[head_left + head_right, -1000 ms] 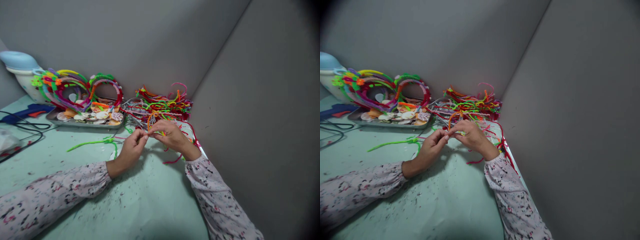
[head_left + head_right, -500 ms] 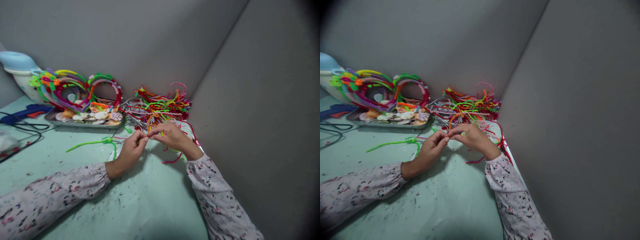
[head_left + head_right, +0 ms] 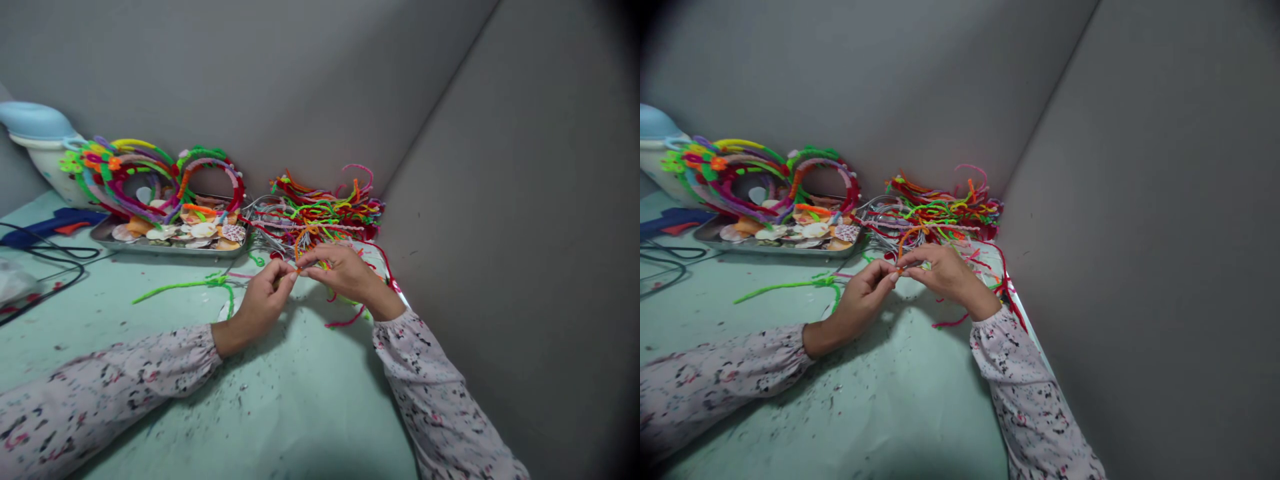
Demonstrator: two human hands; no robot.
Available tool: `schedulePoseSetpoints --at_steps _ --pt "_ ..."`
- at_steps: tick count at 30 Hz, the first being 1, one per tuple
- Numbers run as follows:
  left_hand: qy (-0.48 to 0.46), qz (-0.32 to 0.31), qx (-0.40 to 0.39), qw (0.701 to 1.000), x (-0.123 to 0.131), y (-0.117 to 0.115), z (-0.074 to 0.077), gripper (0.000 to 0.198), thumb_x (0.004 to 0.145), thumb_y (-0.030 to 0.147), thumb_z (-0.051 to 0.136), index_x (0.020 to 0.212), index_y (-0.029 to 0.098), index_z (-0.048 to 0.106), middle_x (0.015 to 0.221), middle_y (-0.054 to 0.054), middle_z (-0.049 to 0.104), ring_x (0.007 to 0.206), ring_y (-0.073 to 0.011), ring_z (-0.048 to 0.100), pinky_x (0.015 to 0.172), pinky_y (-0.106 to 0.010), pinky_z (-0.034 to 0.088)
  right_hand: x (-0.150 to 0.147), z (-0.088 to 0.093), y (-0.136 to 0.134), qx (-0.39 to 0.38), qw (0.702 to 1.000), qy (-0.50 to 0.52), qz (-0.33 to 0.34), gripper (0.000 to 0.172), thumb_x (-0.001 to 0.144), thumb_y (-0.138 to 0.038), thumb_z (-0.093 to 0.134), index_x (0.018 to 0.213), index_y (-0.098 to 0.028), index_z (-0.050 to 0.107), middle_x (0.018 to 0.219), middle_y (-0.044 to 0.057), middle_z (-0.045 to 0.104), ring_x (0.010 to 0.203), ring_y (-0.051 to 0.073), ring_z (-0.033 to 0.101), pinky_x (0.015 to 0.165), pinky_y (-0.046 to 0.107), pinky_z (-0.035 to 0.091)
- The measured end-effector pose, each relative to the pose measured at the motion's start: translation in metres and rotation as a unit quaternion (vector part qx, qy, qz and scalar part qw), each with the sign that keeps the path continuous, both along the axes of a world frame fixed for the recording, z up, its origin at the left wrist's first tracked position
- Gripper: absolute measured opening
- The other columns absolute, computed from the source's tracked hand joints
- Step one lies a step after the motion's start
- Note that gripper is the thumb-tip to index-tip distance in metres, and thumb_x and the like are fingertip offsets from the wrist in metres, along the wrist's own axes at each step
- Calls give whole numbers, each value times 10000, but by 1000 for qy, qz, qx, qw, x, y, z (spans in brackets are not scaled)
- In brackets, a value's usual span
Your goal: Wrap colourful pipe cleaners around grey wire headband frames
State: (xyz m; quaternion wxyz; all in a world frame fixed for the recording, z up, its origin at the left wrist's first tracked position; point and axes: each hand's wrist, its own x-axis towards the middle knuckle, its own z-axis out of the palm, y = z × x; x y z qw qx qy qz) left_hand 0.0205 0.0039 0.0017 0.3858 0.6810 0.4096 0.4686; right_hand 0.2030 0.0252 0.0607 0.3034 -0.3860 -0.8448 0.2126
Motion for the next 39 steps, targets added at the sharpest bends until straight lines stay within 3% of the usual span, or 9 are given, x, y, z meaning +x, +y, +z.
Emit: schedulePoseSetpoints --at_steps 17,25,34,39 --pt "19 -5 15 1000 1 -4 4 143 902 296 496 857 174 557 750 8 538 679 -129 473 618 -255 375 2 8 -2 -38 998 -52 5 89 843 -223 643 896 -202 713 904 12 696 831 129 611 783 252 429" --pt "25 -3 24 999 0 -5 5 140 905 297 494 862 177 552 763 7 547 684 -126 481 624 -252 381 5 10 -4 -63 997 -50 6 140 858 -279 629 934 -201 718 915 20 704 846 134 618 782 257 434" --pt "34 5 26 999 1 -4 5 158 904 306 492 842 171 544 747 11 538 666 -121 465 615 -246 372 1 5 -2 -50 997 -50 -28 176 881 -268 562 820 -174 697 819 14 674 772 125 577 722 247 393" --pt "38 1 30 999 1 -4 5 158 905 303 489 861 167 555 764 6 552 679 -123 476 627 -249 377 -2 10 -5 -80 994 -64 -24 207 885 -246 515 741 -159 635 725 -6 611 682 110 511 661 239 352"
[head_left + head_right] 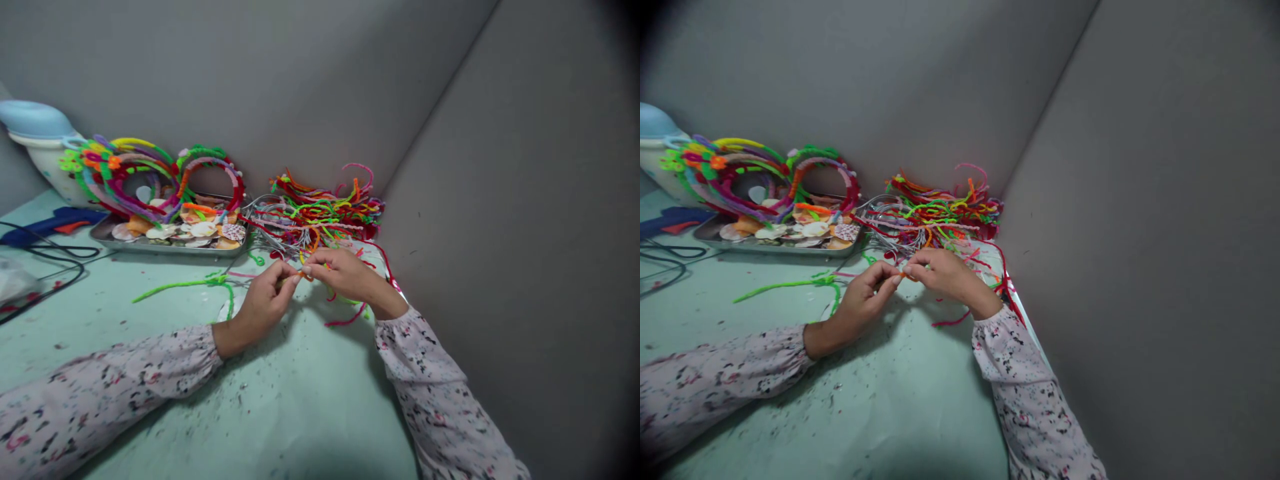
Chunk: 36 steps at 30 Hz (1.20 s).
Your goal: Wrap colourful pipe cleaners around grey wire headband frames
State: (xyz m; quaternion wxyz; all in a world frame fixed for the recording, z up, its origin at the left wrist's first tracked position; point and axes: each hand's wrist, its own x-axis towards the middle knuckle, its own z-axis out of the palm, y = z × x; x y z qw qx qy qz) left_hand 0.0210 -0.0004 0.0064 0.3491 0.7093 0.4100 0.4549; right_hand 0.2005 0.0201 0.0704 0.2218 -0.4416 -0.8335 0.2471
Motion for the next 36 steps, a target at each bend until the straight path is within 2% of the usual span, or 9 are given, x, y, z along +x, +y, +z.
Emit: schedulePoseSetpoints --at_steps 9,13,19,30,33,36 --pt "15 -15 -7 1000 0 1 -3 165 913 308 480 885 165 555 746 9 546 664 -121 462 607 -247 364 0 -1 1 -28 999 -32 4 253 893 -222 455 662 -165 540 635 -33 503 601 97 424 591 239 286" --pt "22 -28 -10 999 0 0 -1 167 918 300 466 917 166 565 770 7 559 679 -123 474 622 -248 371 0 -2 1 -21 999 -35 6 247 888 -208 460 667 -163 559 635 -31 522 607 98 440 597 237 293" --pt "9 -13 8 1000 0 -1 1 167 919 294 463 918 166 571 806 -4 578 721 -133 501 658 -254 394 0 0 -1 33 999 -4 -7 188 874 -262 531 734 -168 615 714 -16 595 677 107 497 657 236 338" --pt "26 -31 19 999 0 -1 -2 176 934 300 453 924 172 573 780 2 572 711 -137 503 663 -265 393 2 -1 1 -45 999 -7 19 217 891 -232 459 721 -162 574 674 -23 537 641 106 472 593 230 317" --pt "17 -38 20 999 0 -1 -2 176 935 301 455 937 179 582 836 -12 597 768 -147 534 707 -273 415 2 0 1 -38 999 -6 19 213 886 -235 474 713 -165 576 671 -24 542 643 108 476 603 231 325" --pt "-22 5 26 999 -2 6 -3 225 902 320 526 1079 185 553 1004 -44 597 909 -167 556 805 -294 440 2 1 1 18 999 26 -13 204 880 -253 508 720 -165 597 698 -14 577 673 113 497 650 237 348"
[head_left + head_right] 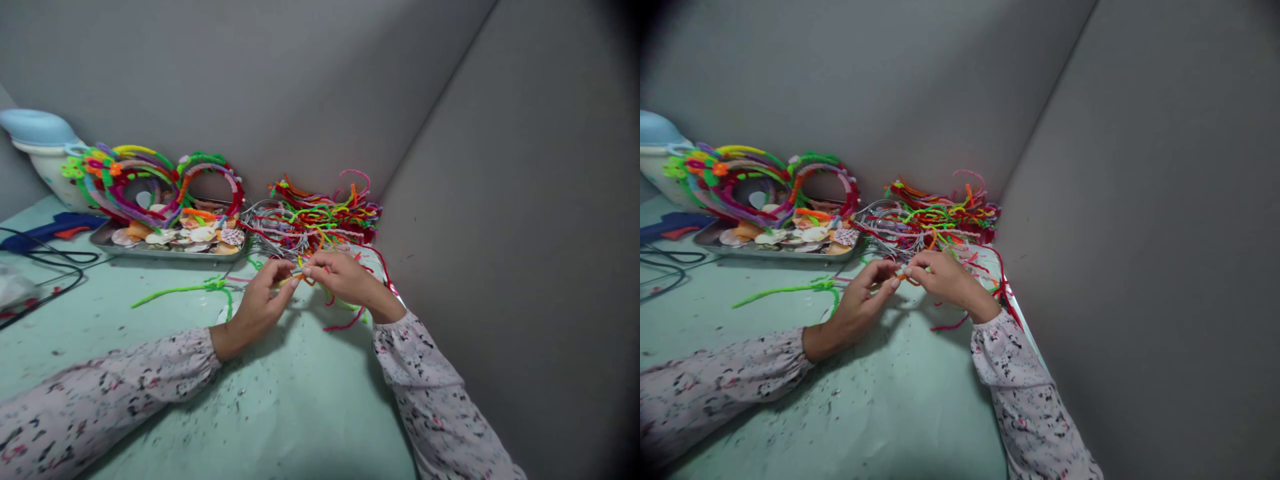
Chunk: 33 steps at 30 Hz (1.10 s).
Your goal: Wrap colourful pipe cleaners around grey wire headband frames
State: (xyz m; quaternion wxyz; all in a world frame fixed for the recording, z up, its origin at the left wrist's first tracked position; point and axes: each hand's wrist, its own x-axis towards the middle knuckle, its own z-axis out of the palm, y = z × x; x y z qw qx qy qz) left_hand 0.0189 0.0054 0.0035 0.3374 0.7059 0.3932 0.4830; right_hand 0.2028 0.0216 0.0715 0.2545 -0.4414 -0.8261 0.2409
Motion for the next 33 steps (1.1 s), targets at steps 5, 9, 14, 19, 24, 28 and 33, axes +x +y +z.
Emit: schedulePoseSetpoints --at_steps 5,9,14,19,24,28,33 --pt "-82 101 -29 991 -2 15 -2 434 861 374 582 1226 177 455 1185 -98 538 1031 -194 538 892 -341 448 0 4 0 81 983 105 -126 223 894 -326 507 780 -171 620 732 -4 586 682 123 502 645 243 358" --pt "-99 131 -40 986 -4 20 0 418 868 385 564 1208 163 464 1143 -99 545 981 -182 546 867 -345 465 -1 7 0 93 956 184 -207 241 887 -363 507 803 -169 623 698 -8 565 643 122 480 618 244 368" --pt "-11 82 -32 996 -7 22 3 325 883 381 537 1133 173 555 1099 -81 584 976 -183 561 874 -347 461 6 16 0 93 931 221 -275 282 867 -420 523 788 -170 629 619 -27 517 570 111 439 544 236 347" --pt "90 -4 -13 996 -6 23 -4 395 848 363 591 1202 190 555 1118 -85 618 988 -201 590 888 -366 460 19 28 -5 81 954 128 -260 288 851 -422 560 778 -173 687 613 -18 570 566 114 463 536 237 331" --pt "186 -79 1 979 -3 16 -6 457 791 403 657 1192 197 584 1036 -81 671 938 -225 608 851 -369 448 22 34 -14 137 964 -28 -225 186 870 -303 565 812 -200 709 737 8 681 633 129 545 600 250 345" --pt "275 -125 60 951 -2 11 -4 177 800 302 642 937 199 683 858 -56 674 830 -217 585 805 -365 410 20 39 -17 205 949 -48 -236 190 886 -295 555 816 -196 702 814 44 702 725 163 591 674 273 380" --pt "255 -78 45 963 -5 18 -6 147 857 204 529 848 184 675 814 -56 661 792 -196 586 768 -339 422 17 44 -18 209 911 151 -322 220 878 -382 564 844 -197 679 726 9 641 648 139 538 634 260 394"
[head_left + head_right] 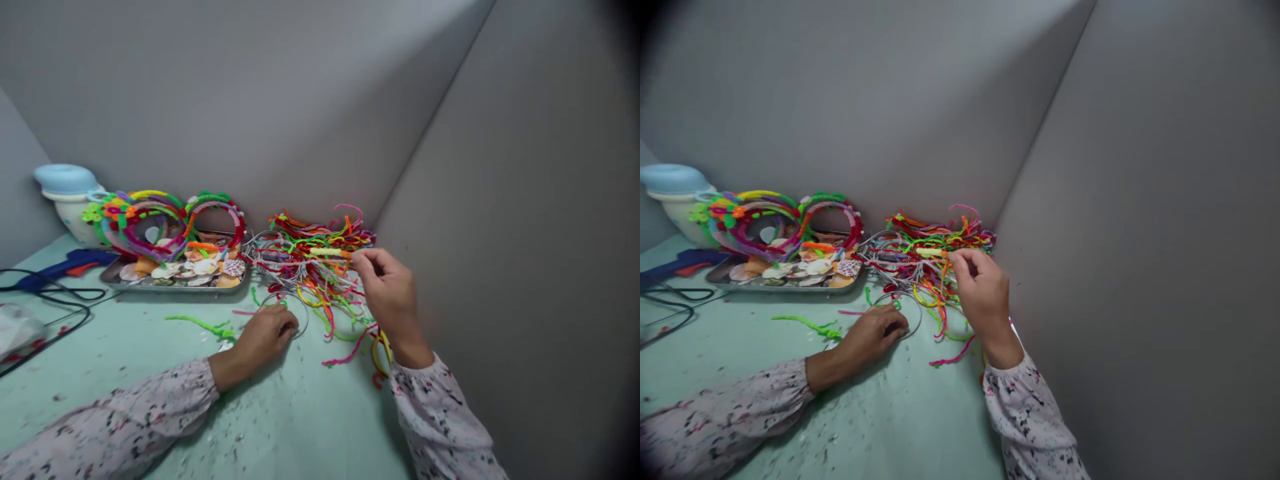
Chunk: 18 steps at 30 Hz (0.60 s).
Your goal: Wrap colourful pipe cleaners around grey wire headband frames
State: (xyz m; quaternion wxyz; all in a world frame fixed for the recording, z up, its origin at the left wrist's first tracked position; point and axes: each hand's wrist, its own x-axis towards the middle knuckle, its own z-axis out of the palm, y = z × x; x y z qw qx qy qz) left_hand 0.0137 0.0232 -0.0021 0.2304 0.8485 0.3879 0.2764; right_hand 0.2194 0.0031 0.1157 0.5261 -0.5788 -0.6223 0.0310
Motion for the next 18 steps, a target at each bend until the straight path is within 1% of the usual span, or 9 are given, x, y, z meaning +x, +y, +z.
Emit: schedulePoseSetpoints --at_steps 2,4,6,8,11,13,15,16,18 --pt "-69 36 -25 997 -1 3 5 146 867 245 532 893 183 662 849 -54 661 806 -190 596 761 -325 445 -3 -4 4 -13 994 106 18 228 862 -405 573 839 -196 663 695 -10 598 626 128 508 604 251 392" --pt "-154 62 -52 985 -2 3 15 171 888 291 519 939 188 646 914 -50 664 856 -183 605 775 -312 462 -8 -11 10 -45 975 210 59 248 842 -436 580 833 -195 640 660 -26 548 589 117 471 564 244 381" --pt "-215 86 -81 969 -4 2 30 198 895 339 524 964 190 634 947 -48 661 889 -182 603 769 -301 470 -14 -19 16 -83 939 313 113 261 810 -455 606 804 -194 608 607 -45 492 536 105 426 515 236 354" --pt "-269 99 -105 952 -6 0 45 226 887 381 541 972 190 626 906 -38 656 837 -170 600 744 -292 477 -23 -27 20 -117 894 398 170 258 771 -436 644 751 -190 569 595 -54 470 511 90 397 494 226 333" --pt "-326 91 -161 927 -8 -1 61 268 865 407 569 1014 190 621 909 -40 666 801 -162 604 703 -279 483 -39 -39 17 -161 830 476 241 212 739 -366 676 787 -187 575 654 -45 503 545 85 441 522 218 362" --pt "-336 77 -205 916 -7 1 65 297 846 405 589 1037 180 624 931 -50 673 811 -165 608 688 -274 480 -49 -51 12 -176 806 497 270 194 752 -329 669 865 -184 606 707 -31 538 600 92 488 573 220 400" --pt "-335 57 -238 910 -6 3 64 293 835 398 595 1009 166 635 916 -49 671 810 -164 603 692 -273 473 -57 -65 4 -184 806 490 277 196 779 -323 648 919 -187 628 745 -16 572 649 109 525 634 240 440" --pt "-331 46 -247 910 -5 3 62 277 833 397 591 964 158 641 878 -43 665 792 -160 596 693 -273 467 -59 -71 1 -184 814 479 271 199 787 -325 645 933 -192 635 768 -9 592 662 116 539 656 252 454" --pt "-318 29 -258 912 -4 4 59 256 832 399 577 840 149 633 771 -22 634 722 -145 570 679 -270 452 -63 -82 -6 -178 842 441 254 202 806 -341 638 954 -203 647 816 4 625 691 131 563 692 275 473"
